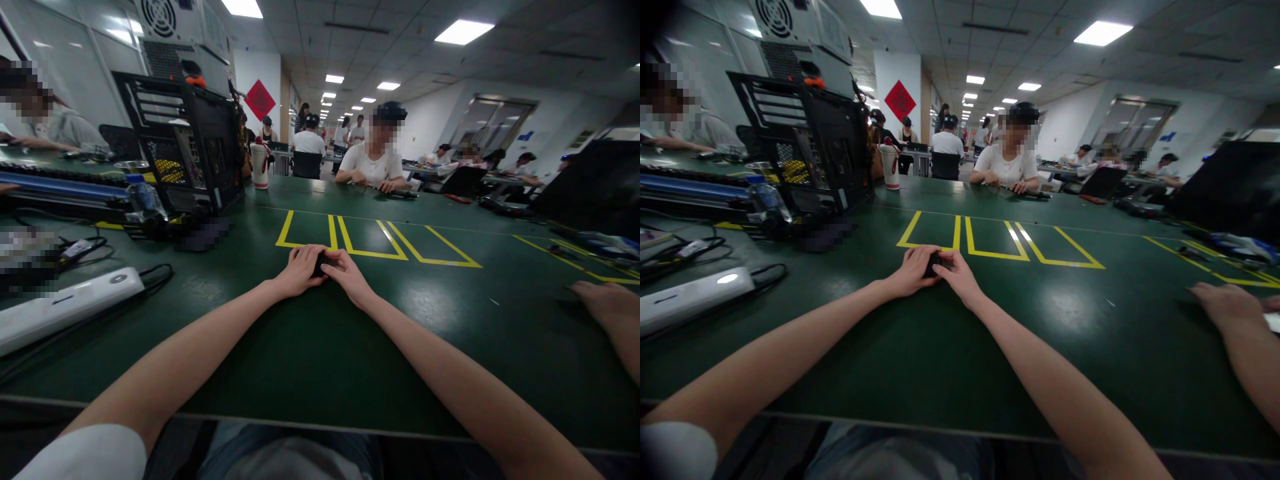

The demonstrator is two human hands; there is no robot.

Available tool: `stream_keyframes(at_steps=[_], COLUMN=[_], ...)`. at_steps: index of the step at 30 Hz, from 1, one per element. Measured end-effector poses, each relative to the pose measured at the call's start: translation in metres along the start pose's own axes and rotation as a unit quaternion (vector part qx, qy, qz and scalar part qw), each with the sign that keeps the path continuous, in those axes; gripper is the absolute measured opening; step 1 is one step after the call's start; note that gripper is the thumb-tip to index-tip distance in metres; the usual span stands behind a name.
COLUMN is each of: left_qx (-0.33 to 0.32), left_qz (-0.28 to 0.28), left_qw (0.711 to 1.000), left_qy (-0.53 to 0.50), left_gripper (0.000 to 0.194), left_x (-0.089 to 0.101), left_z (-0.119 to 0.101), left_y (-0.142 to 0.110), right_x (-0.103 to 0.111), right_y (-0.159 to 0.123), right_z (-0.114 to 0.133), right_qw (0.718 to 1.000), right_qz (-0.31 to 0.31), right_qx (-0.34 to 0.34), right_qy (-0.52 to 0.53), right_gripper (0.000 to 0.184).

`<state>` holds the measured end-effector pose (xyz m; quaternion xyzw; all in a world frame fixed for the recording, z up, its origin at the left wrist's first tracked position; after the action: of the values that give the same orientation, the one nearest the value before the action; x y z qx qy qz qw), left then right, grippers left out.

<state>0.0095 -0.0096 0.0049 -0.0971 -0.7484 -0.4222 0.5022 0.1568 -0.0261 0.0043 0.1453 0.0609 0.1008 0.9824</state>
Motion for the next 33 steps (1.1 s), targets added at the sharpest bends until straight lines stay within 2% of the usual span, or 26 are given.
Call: stream_keyframes(at_steps=[3,11,21,29,33], left_qx=[-0.003,0.012,-0.005,-0.017,-0.019], left_qz=[-0.003,0.01,0.002,-0.003,-0.003], left_qw=[1.0,1.0,1.0,1.0,1.0], left_qy=[0.002,-0.015,-0.021,-0.007,-0.011], left_gripper=[0.054,0.064,0.057,0.058,0.058], left_x=[0.0008,0.0023,0.0023,0.0015,0.002], left_z=[-0.0002,-0.0003,0.0006,0.0021,0.0025], left_y=[0.0001,-0.0014,-0.0028,-0.0023,-0.0022], right_x=[0.001,0.0024,0.0014,0.0011,0.0014], right_y=[-0.0005,0.0021,-0.0016,-0.0004,0.0], right_z=[-0.0005,-0.0029,0.0005,0.0007,0.0006], right_qw=[1.0,0.999,1.0,0.999,1.0], right_qz=[0.005,0.016,0.013,0.015,0.017], right_qx=[0.007,-0.038,-0.003,-0.036,-0.015], right_qy=[-0.011,-0.012,0.0,0.005,0.008], right_gripper=[0.022,0.033,0.022,0.032,0.028])
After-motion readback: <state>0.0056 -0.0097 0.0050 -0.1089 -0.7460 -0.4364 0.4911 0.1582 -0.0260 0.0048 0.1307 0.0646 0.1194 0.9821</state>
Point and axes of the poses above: each hand's wrist, its own y-axis towards the middle knuckle, its own x-axis out of the back of the hand, z = x × y, the point moved 1 cm from there along y, towards the middle knuckle, and after that the axes turned 7 degrees about y, right-handed, at the moved point
